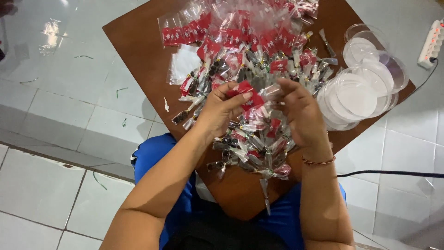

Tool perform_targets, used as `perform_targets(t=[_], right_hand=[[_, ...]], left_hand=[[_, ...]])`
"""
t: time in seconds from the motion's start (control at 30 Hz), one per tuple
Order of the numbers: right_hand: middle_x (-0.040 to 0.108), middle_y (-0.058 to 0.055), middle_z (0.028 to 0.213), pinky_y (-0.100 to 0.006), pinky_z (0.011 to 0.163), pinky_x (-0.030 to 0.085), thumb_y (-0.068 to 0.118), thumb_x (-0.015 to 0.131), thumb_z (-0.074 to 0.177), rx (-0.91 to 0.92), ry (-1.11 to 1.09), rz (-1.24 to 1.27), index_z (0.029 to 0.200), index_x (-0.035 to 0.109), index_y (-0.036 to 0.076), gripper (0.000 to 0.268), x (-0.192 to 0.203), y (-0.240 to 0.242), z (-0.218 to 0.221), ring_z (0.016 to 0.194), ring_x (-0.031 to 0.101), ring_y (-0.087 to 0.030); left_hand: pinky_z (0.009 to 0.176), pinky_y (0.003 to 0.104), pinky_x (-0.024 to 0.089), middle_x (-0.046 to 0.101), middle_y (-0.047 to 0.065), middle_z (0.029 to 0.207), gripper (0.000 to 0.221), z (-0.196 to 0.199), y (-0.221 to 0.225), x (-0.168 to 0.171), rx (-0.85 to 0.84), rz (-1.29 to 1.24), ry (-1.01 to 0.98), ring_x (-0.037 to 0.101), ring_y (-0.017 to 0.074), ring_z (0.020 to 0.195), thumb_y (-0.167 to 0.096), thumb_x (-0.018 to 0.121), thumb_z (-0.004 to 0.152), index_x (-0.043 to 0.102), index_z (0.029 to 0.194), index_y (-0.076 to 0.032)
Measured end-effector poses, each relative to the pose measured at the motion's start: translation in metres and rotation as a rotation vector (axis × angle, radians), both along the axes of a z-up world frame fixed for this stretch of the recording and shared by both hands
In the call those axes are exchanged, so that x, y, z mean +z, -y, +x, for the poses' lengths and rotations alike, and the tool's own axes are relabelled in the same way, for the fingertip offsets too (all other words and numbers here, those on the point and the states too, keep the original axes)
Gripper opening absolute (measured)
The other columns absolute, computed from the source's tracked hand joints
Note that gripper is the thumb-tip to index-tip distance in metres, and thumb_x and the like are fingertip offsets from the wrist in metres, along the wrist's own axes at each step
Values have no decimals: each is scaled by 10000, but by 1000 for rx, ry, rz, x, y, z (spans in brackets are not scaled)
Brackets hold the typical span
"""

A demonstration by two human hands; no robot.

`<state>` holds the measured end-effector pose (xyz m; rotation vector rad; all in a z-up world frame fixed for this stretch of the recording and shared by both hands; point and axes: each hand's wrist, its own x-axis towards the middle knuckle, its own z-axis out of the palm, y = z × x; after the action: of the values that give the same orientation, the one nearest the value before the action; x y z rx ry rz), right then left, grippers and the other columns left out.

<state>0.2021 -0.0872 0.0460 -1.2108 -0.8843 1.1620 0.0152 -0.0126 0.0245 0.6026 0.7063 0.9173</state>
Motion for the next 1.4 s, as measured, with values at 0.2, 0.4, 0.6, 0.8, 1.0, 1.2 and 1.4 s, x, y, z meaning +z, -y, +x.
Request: perform_targets(t=[0.2, 0.4, 0.6, 0.8, 1.0, 1.2, 1.4], right_hand=[[674, -81, 913, -310, 814, 553, 126, 726, 1005, -101, 242, 118, 1078, 697, 11, 140, 2, 3, -16, 882, 646, -139], [680, -65, 887, -301, 807, 526, 138, 671, 1040, 8, 437, 41, 1082, 731, 10, 147, 32, 12, -18, 855, 592, -125], [691, -80, 879, -281, 776, 515, 107, 641, 1059, -9, 480, 49, 1123, 733, -5, 158, 21, 10, -11, 827, 579, -119], [648, -95, 858, -311, 751, 513, 106, 632, 1074, -46, 539, 56, 1145, 715, -22, 168, 31, 11, -15, 805, 564, -151], [702, -208, 932, -391, 731, 549, 49, 679, 1047, -84, 851, 182, 1159, 728, -43, 153, 15, 10, 3, 825, 696, -309], [714, -163, 1043, -379, 770, 535, 56, 652, 1017, -48, 1126, 296, 1156, 718, -24, 173, -6, 7, 13, 920, 673, -279], [719, -193, 999, -318, 681, 561, 53, 629, 1036, -17, 1108, 408, 1136, 711, -59, 171, -6, 7, 14, 846, 681, -262]], left_hand=[[505, 177, 593, 702, 87, 873, 371, 3, 3, -14, -70, 263, -197, 702, 132, 764, -135, 908, 745, 730, 1043, -4], [528, 216, 569, 770, 117, 859, 173, -8, -6, -14, -97, 518, -350, 683, 116, 754, -142, 819, 851, 788, 997, -54], [484, 235, 607, 758, 166, 841, 218, -12, -11, -22, -171, 490, -399, 685, 140, 671, -115, 807, 843, 767, 1021, 5], [486, 263, 627, 752, 197, 840, 214, -13, -6, -12, -168, 513, -420, 689, 153, 666, -90, 778, 867, 757, 1049, 22], [767, 387, 603, 778, 151, 926, 137, -49, -37, 9, 107, 691, -665, 734, 226, 868, -168, 785, 910, 796, 1032, -107], [758, 277, 568, 774, -21, 863, 64, -70, -109, 4, 555, 481, -747, 671, 79, 813, -104, 762, 884, 817, 916, -104], [713, 255, 639, 818, 6, 906, 156, -86, -183, -65, 650, 417, -979, 750, 97, 771, -116, 699, 890, 819, 988, -121]])
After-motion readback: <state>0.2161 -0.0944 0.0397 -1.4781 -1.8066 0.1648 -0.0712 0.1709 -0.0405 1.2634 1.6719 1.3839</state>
